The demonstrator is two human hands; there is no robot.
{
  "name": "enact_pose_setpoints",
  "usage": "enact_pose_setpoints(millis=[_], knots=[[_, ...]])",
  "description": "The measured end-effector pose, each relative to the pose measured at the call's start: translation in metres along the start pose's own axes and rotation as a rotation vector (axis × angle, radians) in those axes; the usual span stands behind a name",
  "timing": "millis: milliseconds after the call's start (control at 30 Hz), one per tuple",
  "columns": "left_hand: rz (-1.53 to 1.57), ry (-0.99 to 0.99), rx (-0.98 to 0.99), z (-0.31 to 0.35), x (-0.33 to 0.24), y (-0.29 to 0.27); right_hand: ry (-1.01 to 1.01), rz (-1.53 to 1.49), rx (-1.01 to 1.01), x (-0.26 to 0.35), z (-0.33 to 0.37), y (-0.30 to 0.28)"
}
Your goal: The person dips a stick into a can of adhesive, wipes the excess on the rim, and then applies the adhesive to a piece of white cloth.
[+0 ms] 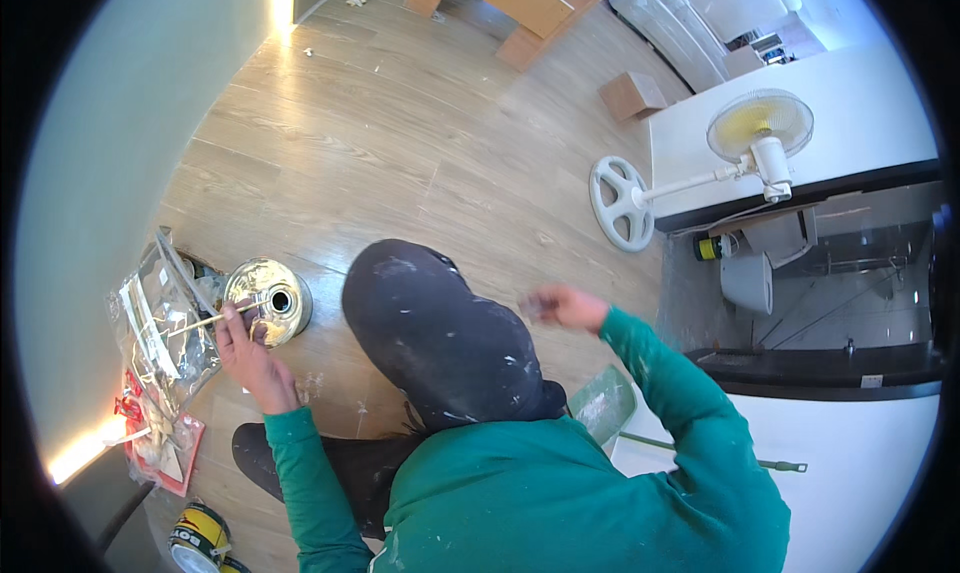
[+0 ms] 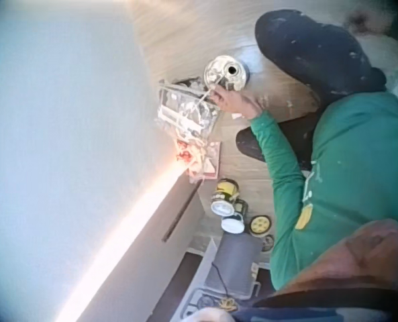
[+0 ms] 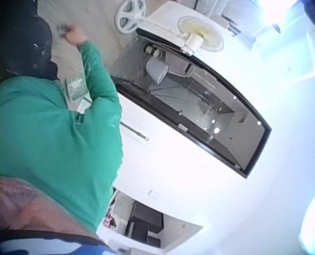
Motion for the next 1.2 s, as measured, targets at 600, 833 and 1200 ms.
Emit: enact_pose_setpoints(millis=[600,833,1200], knots=[[0.016,0.017,0.007,-0.010,0.010,-0.004,0.361,-0.907,0.186,-0.162,0.013,0.153],[-0.175,-0.023,0.143,-0.006,0.018,0.006,0.276,0.406,0.299,-0.307,0.015,0.114],[-0.141,0.120,0.193,-0.003,-0.011,-0.031,-0.320,-0.494,0.048,0.017,-0.072,-0.078]])
Point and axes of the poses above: each hand's wrist, its own z-axis away from the middle knuckle, its own y-axis out of the palm, x = y × z, the point moved 5 cm from there along -z, towards the middle knuckle, and after that the axes turned 14 degrees about x, right-handed, at the moved point
